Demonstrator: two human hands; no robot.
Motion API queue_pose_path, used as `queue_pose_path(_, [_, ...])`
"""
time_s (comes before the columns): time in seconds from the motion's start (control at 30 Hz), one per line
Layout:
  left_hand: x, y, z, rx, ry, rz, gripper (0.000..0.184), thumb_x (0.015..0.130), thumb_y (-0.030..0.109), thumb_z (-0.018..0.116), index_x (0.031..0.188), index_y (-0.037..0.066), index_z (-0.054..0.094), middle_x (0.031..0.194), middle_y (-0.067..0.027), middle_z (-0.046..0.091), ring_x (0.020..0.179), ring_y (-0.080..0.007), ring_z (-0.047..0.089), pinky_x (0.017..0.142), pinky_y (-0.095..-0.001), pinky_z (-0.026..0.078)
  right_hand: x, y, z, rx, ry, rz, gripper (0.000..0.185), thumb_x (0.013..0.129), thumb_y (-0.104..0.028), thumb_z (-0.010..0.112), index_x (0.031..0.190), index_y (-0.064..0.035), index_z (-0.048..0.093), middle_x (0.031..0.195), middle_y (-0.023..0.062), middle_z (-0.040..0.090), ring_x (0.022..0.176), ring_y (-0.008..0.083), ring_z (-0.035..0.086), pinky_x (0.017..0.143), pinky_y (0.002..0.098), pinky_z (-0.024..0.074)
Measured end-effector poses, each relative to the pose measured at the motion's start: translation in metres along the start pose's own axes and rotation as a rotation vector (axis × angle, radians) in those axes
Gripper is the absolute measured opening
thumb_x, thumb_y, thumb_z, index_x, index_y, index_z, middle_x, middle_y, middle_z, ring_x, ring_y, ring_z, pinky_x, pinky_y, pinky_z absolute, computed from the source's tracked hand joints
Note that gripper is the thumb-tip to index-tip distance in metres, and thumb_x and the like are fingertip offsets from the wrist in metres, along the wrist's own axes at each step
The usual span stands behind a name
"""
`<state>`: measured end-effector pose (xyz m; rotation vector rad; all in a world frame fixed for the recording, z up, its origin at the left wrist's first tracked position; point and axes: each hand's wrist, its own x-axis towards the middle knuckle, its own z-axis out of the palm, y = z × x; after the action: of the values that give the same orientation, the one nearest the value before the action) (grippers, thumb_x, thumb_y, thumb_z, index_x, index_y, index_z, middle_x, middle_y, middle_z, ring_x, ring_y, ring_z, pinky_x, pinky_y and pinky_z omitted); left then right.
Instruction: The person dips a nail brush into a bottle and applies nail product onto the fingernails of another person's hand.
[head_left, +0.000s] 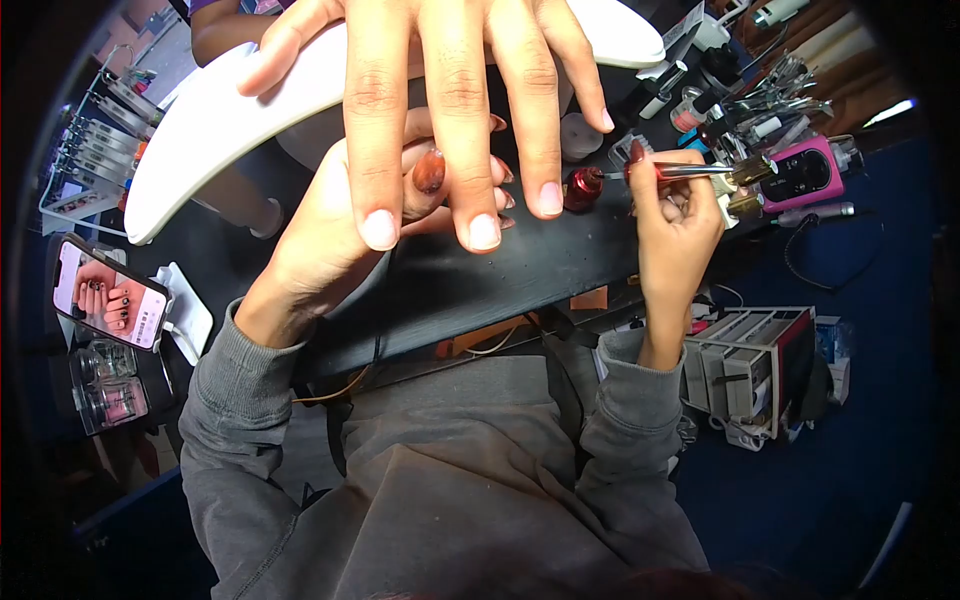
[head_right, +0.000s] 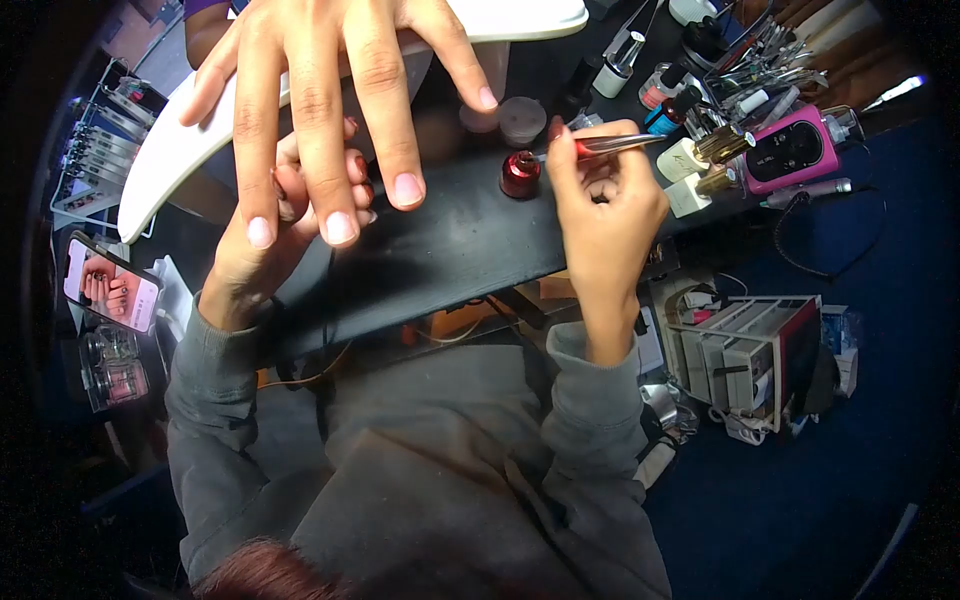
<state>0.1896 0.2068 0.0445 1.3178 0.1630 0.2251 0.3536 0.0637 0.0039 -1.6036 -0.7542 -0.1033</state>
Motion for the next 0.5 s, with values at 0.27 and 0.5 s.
queue_pose_path(0.27, [-0.001, -0.003, -0.001, -0.063, -0.040, 0.028, 0.067, 0.070, 0.040, 0.059, 0.115, -0.002, 0.031, 0.099, -0.0092, 0.047, 0.088, -0.0170, 0.050, 0.076, -0.0305, 0.042, 0.008, 0.013, 0.000, 0.238, 0.095, 0.412, 0.022, 0.077, -0.024, 0.056, 0.069, -0.0050, 0.048, 0.046, -0.0018, 0.042, 0.036, 0.0041, 0.039, 0.032, 0.0151, 0.0249])
queue_pose_path(0.5, [-0.001, 0.001, 0.002, 0.090, 0.017, 0.055, 0.050, 0.078, 0.038, 0.050, 0.107, -0.002, 0.041, 0.091, -0.0082, 0.052, 0.083, -0.0159, 0.053, 0.076, -0.0277, 0.043, 0.008, 0.017, 0.002, 0.304, 0.116, 0.502, 0.030, 0.075, -0.031, 0.058, 0.063, -0.0060, 0.045, 0.045, -0.0002, 0.042, 0.035, 0.0062, 0.042, 0.030, 0.0160, 0.0267])
